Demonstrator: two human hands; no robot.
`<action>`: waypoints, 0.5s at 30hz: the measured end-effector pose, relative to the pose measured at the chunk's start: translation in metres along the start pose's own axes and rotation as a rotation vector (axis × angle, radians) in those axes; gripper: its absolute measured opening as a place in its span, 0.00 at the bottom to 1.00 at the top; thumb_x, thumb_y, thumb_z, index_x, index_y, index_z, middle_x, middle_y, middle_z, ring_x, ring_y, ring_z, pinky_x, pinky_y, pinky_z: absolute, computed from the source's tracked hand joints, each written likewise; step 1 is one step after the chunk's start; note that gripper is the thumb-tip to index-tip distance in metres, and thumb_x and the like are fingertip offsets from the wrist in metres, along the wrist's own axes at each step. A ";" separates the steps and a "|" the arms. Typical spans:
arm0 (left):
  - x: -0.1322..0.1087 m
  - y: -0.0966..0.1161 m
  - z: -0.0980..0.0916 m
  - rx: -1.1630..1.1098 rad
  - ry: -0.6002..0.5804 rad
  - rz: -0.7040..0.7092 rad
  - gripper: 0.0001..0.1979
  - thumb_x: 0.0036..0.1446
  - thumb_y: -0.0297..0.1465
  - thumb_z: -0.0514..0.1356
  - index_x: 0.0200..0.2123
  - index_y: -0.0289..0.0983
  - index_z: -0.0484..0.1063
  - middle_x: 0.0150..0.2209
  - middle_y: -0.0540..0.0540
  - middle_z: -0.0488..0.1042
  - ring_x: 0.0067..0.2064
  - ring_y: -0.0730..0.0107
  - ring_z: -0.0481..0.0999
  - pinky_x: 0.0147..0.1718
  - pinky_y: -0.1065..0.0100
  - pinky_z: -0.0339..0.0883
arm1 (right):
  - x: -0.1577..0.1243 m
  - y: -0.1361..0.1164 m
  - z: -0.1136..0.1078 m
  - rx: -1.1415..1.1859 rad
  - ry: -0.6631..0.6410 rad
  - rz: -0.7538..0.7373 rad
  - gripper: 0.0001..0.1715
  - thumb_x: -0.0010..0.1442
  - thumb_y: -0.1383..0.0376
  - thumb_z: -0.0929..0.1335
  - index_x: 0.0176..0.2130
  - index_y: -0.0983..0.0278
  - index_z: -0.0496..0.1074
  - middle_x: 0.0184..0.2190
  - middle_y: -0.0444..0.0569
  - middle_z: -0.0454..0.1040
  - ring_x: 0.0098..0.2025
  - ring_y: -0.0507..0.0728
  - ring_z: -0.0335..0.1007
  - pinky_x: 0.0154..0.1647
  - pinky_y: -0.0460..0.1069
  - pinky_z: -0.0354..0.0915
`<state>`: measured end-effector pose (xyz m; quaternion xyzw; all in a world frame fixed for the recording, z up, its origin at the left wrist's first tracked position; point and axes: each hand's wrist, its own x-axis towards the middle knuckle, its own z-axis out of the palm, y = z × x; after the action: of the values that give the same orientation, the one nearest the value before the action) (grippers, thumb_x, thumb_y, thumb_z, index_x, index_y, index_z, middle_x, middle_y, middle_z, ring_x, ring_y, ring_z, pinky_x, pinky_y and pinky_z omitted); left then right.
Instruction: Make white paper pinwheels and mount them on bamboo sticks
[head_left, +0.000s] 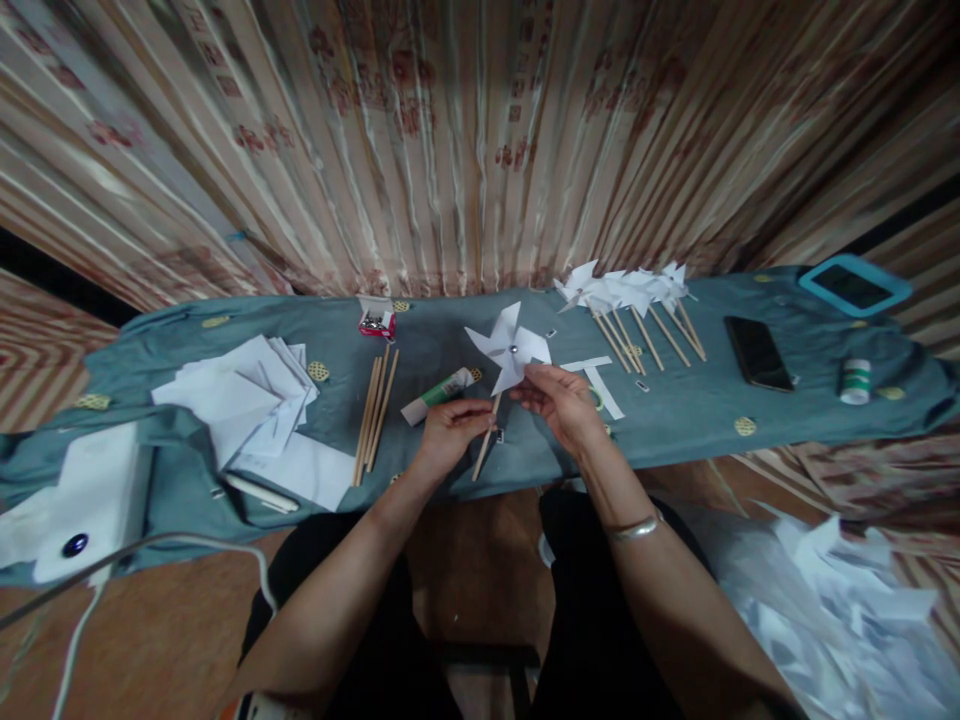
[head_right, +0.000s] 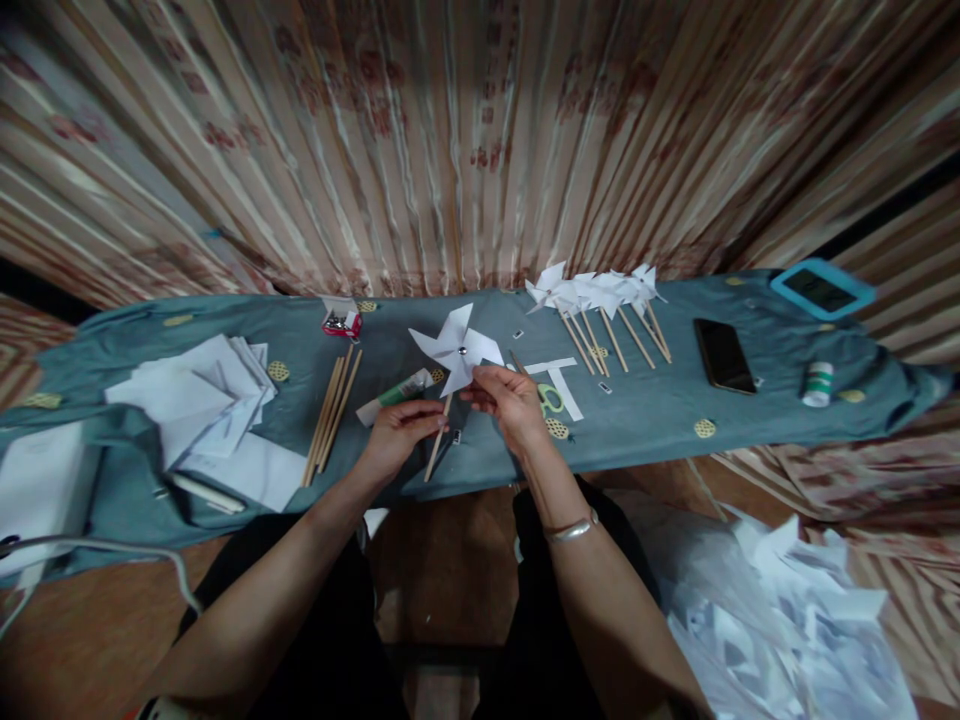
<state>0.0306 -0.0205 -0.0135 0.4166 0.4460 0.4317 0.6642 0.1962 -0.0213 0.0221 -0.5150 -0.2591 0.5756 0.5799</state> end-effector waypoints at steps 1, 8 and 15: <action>0.000 0.000 0.000 -0.001 0.002 0.001 0.11 0.36 0.32 0.72 0.28 0.36 0.81 0.25 0.50 0.80 0.27 0.69 0.78 0.35 0.67 0.74 | 0.000 0.000 0.001 -0.011 0.001 0.000 0.25 0.29 0.51 0.83 0.24 0.62 0.78 0.21 0.44 0.78 0.23 0.51 0.73 0.21 0.44 0.63; 0.002 -0.001 -0.001 0.007 -0.003 0.001 0.11 0.37 0.32 0.72 0.28 0.36 0.81 0.24 0.50 0.79 0.28 0.68 0.79 0.35 0.66 0.75 | -0.004 0.003 0.004 -0.168 -0.066 -0.110 0.27 0.35 0.45 0.80 0.19 0.64 0.76 0.16 0.42 0.72 0.17 0.44 0.56 0.17 0.44 0.50; 0.004 -0.001 -0.004 0.000 0.035 -0.016 0.13 0.36 0.32 0.73 0.29 0.35 0.81 0.26 0.49 0.80 0.28 0.67 0.80 0.34 0.66 0.75 | 0.003 -0.011 -0.014 -0.191 0.005 -0.177 0.29 0.33 0.43 0.80 0.17 0.63 0.72 0.13 0.41 0.67 0.16 0.45 0.50 0.17 0.45 0.40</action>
<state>0.0277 -0.0164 -0.0160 0.4055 0.4608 0.4338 0.6596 0.2140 -0.0206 0.0259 -0.5445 -0.3556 0.4936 0.5774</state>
